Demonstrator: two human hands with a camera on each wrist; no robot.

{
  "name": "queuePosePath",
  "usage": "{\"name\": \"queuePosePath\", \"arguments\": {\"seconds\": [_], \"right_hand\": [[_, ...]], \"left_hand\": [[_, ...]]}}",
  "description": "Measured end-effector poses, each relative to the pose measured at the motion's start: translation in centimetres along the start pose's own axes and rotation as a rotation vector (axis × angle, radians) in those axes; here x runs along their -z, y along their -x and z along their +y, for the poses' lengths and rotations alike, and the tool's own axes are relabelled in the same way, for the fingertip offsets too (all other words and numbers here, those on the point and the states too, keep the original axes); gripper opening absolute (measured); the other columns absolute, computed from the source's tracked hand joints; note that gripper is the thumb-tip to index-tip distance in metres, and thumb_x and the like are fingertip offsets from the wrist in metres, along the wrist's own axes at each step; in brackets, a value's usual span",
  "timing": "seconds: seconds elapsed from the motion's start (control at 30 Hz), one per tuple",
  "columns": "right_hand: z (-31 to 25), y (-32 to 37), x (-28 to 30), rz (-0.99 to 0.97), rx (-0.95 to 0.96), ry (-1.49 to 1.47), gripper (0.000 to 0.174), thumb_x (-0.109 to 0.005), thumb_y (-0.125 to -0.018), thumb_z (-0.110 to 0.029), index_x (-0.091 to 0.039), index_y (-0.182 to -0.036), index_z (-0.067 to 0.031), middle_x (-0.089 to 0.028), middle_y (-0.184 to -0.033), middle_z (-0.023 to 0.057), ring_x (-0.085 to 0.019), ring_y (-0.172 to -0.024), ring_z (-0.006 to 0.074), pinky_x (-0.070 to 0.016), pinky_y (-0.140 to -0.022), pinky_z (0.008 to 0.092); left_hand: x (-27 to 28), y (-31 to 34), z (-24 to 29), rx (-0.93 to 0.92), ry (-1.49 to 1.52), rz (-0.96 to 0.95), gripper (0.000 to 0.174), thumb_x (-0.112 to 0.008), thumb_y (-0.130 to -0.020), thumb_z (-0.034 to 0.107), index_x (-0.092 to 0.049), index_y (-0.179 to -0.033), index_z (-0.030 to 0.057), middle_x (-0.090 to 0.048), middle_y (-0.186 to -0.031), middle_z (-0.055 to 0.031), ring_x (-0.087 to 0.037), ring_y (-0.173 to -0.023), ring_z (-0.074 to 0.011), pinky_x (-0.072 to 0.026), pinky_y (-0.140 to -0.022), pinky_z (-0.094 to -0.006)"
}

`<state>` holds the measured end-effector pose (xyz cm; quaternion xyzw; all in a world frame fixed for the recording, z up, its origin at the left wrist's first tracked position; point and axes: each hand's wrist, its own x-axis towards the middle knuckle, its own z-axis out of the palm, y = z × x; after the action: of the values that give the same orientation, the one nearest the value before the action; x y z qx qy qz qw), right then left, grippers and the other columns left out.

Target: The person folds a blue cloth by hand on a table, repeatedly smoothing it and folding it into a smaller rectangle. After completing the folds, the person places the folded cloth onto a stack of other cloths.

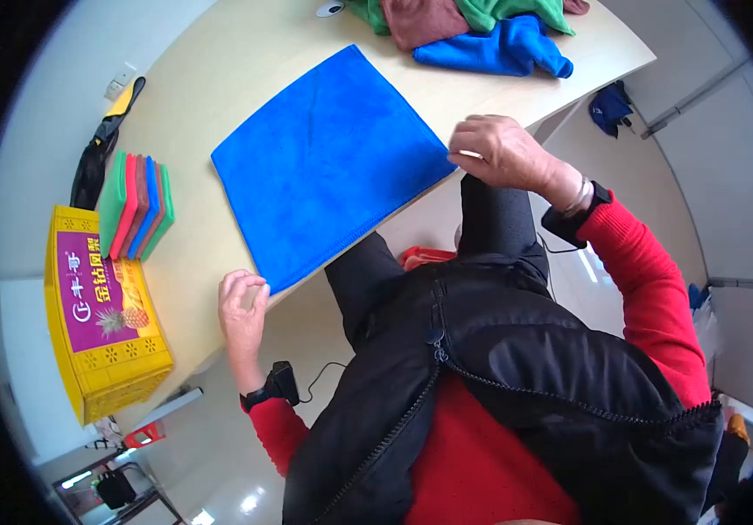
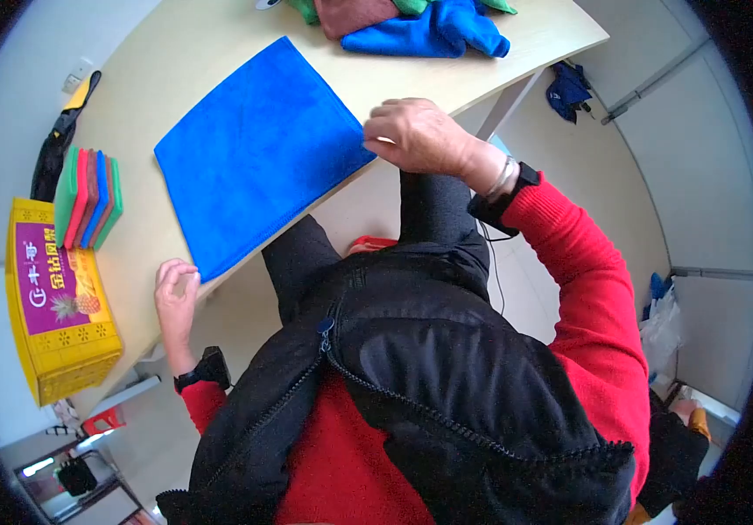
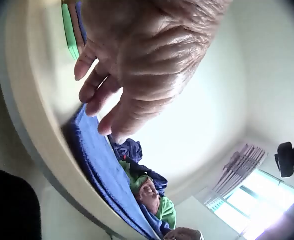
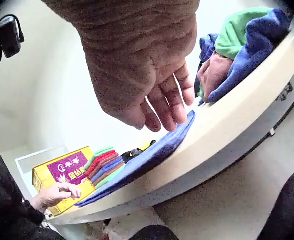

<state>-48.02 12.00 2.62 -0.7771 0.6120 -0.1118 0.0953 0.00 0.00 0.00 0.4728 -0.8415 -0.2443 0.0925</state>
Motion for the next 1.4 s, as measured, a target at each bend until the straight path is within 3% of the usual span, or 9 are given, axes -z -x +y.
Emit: {"name": "queuePosePath", "arguments": {"seconds": [0.1, 0.23, 0.33, 0.43, 0.6, 0.67, 0.87, 1.07, 1.4], "right_hand": [[-0.1, -4.0, 0.1, 0.29, 0.169, -0.063, 0.02, -0.071, -0.085, -0.021, -0.066, -0.099, -0.0066, -0.064, -0.1, 0.0132, -0.061, -0.099, 0.0316, -0.0503, -0.086, 0.0427], [-5.8, -7.0, -4.8, 0.345, 0.281, -0.127, 0.038, -0.067, -0.091, -0.029, -0.062, -0.122, -0.0075, -0.06, -0.128, 0.0145, -0.055, -0.121, 0.032, -0.0436, -0.102, 0.0457], [-7.1, -7.2, -7.0, 0.335, 0.152, -0.074, 0.048, -0.063, -0.093, -0.037, -0.058, -0.131, -0.0087, -0.054, -0.139, 0.0148, -0.047, -0.132, 0.033, -0.0378, -0.108, 0.0486], [-5.9, -7.0, -7.1, 0.347, 0.049, -0.007, 0.054, -0.06, -0.095, -0.043, -0.054, -0.137, -0.0097, -0.049, -0.146, 0.0149, -0.041, -0.139, 0.0339, -0.0331, -0.112, 0.0509], [-5.9, -7.1, -7.5, 0.384, -0.072, 0.039, 0.059, -0.057, -0.096, -0.047, -0.051, -0.142, -0.0104, -0.046, -0.15, 0.0145, -0.035, -0.144, 0.0342, -0.028, -0.116, 0.0519], [-5.5, -7.6, -7.1, 0.438, -0.098, 0.048, 0.059, -0.057, -0.096, -0.047, -0.051, -0.142, -0.0103, -0.046, -0.15, 0.0142, -0.034, -0.145, 0.0341, -0.0272, -0.117, 0.0516], [-3.8, -7.2, -8.8, 0.393, -0.093, -0.025, 0.062, -0.052, -0.097, -0.05, -0.052, -0.143, -0.0088, -0.044, -0.152, 0.0135, -0.032, -0.145, 0.034, -0.0206, -0.12, 0.0516], [-3.3, -7.0, -8.9, 0.343, -0.093, -0.047, 0.064, -0.046, -0.099, -0.053, -0.05, -0.145, -0.0088, -0.041, -0.156, 0.013, -0.029, -0.148, 0.0332, -0.0158, -0.122, 0.0514], [-2.8, -6.8, -8.0, 0.248, -0.084, -0.071, 0.064, -0.042, -0.101, -0.051, -0.045, -0.149, -0.0085, -0.036, -0.159, 0.0135, -0.023, -0.151, 0.0319, -0.0122, -0.124, 0.0497]], "left_hand": [[-0.4, -5.6, 1.1, -0.198, 0.086, 0.19, 0.027, -0.065, -0.089, 0.006, -0.066, -0.116, 0.005, -0.055, -0.137, -0.0182, -0.051, -0.132, -0.0303, -0.0365, -0.113, -0.0399], [-2.3, -7.0, 6.0, -0.329, -0.062, 0.179, 0.028, -0.063, -0.092, 0.009, -0.064, -0.119, 0.0031, -0.054, -0.139, -0.0184, -0.051, -0.13, -0.0347, -0.0399, -0.11, -0.0425], [-2.7, -8.0, 6.2, -0.471, -0.222, 0.104, 0.031, -0.061, -0.096, 0.016, -0.063, -0.123, 0.002, -0.051, -0.143, -0.0196, -0.049, -0.131, -0.0374, -0.0392, -0.111, -0.0436], [-1.1, -8.6, 8.0, -0.359, -0.248, -0.027, 0.036, -0.059, -0.099, 0.019, -0.061, -0.13, 0.0022, -0.052, -0.143, -0.0204, -0.048, -0.134, -0.0353, -0.0362, -0.113, -0.0406], [-0.3, -15.4, 11.5, -0.439, -0.269, -0.09, 0.035, -0.056, -0.101, 0.02, -0.06, -0.13, 0.0027, -0.055, -0.14, -0.0214, -0.051, -0.132, -0.0357, -0.0385, -0.112, -0.0406], [-1.2, -19.7, 13.9, -0.626, -0.297, -0.035, 0.034, -0.054, -0.101, 0.018, -0.06, -0.13, 0.0033, -0.057, -0.137, -0.0215, -0.054, -0.129, -0.0366, -0.0409, -0.109, -0.0405], [-4.7, -32.9, 18.5, -0.7, -0.293, 0.09, 0.031, -0.051, -0.1, 0.012, -0.062, -0.128, 0.0044, -0.059, -0.134, -0.0196, -0.054, -0.125, -0.0381, -0.0438, -0.106, -0.0426], [-6.9, -40.2, 20.4, -0.779, -0.465, 0.007, 0.035, -0.05, -0.085, -0.004, -0.066, -0.114, 0.0053, -0.057, -0.137, -0.0183, -0.052, -0.127, -0.0377, -0.0433, -0.107, -0.0434], [-6.0, -43.1, 21.7, -0.921, -0.769, -0.055, 0.02, -0.054, -0.074, 0.004, -0.063, -0.092, 0.0043, -0.06, -0.13, -0.0188, -0.054, -0.121, -0.0382, -0.0444, -0.105, -0.0442]]}}
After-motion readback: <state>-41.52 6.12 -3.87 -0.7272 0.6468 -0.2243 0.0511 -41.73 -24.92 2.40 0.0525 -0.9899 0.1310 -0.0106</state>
